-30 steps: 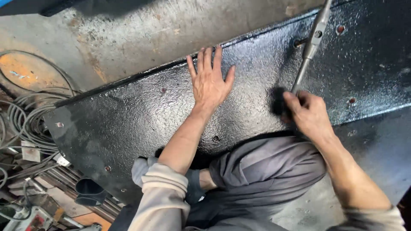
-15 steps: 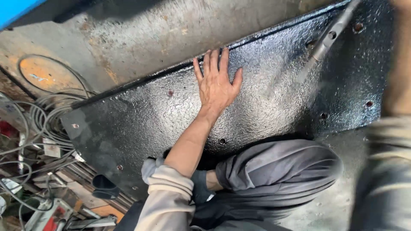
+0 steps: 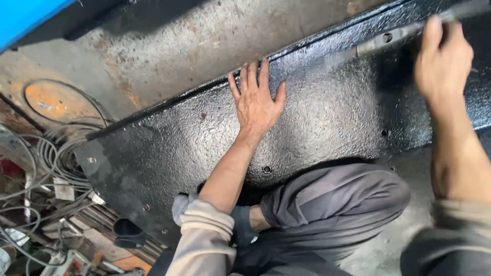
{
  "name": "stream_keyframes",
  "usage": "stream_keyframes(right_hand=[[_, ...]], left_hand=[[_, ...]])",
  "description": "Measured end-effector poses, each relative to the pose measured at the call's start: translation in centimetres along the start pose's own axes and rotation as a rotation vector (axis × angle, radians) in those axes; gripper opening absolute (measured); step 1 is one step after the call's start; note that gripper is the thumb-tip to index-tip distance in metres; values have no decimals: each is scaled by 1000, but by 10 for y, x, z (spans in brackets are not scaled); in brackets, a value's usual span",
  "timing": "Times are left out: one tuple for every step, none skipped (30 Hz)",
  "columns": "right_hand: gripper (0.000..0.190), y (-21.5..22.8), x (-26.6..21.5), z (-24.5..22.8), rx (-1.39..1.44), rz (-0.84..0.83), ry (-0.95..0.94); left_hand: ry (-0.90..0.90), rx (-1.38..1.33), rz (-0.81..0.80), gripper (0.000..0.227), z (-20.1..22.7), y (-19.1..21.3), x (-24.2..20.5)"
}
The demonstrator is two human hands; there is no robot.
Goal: The person sits on the floor with a black painted steel machine panel across their lap and uses a metal drift punch to drive brass pins into aligned holes along the panel's edge, repositioning the punch hole by hole and tapping it to seat each pin.
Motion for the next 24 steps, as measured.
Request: stream_keyframes(right_hand=[[32,1,26,-15,135,90,59],[31,1,49,-30,283,169,118],[31,-17,66,-37,294,168,122],[25,-50,74,-52,226,-29,235],[23,-83,78,-65,158,-228,344],[23,-50,73,-106,156,-212,338],[25,-30,46,-157,32,-296,500],[31,-13,-2,-196,-97,-400,658],[31,-7,-18,-179,-101,-403,650],[37,-13,-36,-149,-241,-525,523],[45,-16,-55,-118,-383,-642,392],[45,-22,-54,-86,-381,-647,406],[45,-6,-36,-55,-230,-380,316],[47,15,-25,-17,-83,-110,207],[47,17,-2,-44,-80,-111,209],[44,19,19,-61,93,-134,84],[42,22,40,-77,267,-154,-40],[42,13,42,-88,269,-136,-45],[42,6,41,-126,226,-133,249],[46,-7,30,-165,184,-143,538],[46,3,16,-174,188,-138,530],[56,-11,-8,-183,-2,-380,593],[68,-22,-36,-187,-198,-620,648],[68,-17,-43,-180,-204,-631,663]], left_hand=[[-2,-2,-6,72,1,-1,1],[7,3,-16,73,-1,0,-3],[13,12,-11,73,-2,1,-2],[15,-9,3,72,-2,3,-3],[17,-30,17,71,-1,5,-3],[1,-31,23,71,1,5,-1],[7,-29,9,72,0,4,2],[25,-31,-17,73,-1,1,-3],[21,-35,-23,73,0,1,2],[17,-28,-8,73,0,2,0],[14,-20,7,74,0,3,-2],[28,-17,9,74,-3,2,-3],[17,-8,13,73,-3,1,-3],[-5,1,15,73,0,1,-3],[-1,4,16,73,0,3,-6],[3,5,11,73,0,4,-4],[7,7,7,73,1,4,-2],[-9,8,14,73,4,3,-1],[-10,-2,17,73,4,1,0],[-2,-6,9,72,-1,0,-5],[-9,0,5,72,0,4,-2],[-1,-16,8,72,2,6,-2],[8,-31,10,72,3,8,-3],[26,-36,13,72,1,7,-2]])
Point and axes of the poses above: each hand's wrist, its own x-axis towards the middle knuckle, its own y-axis out of the back of the hand, z = x × y, the point moved 9 cm from there along x, towards the middle knuckle, and after that the axes turned 6 degrees about z, right-handed, at the moved point
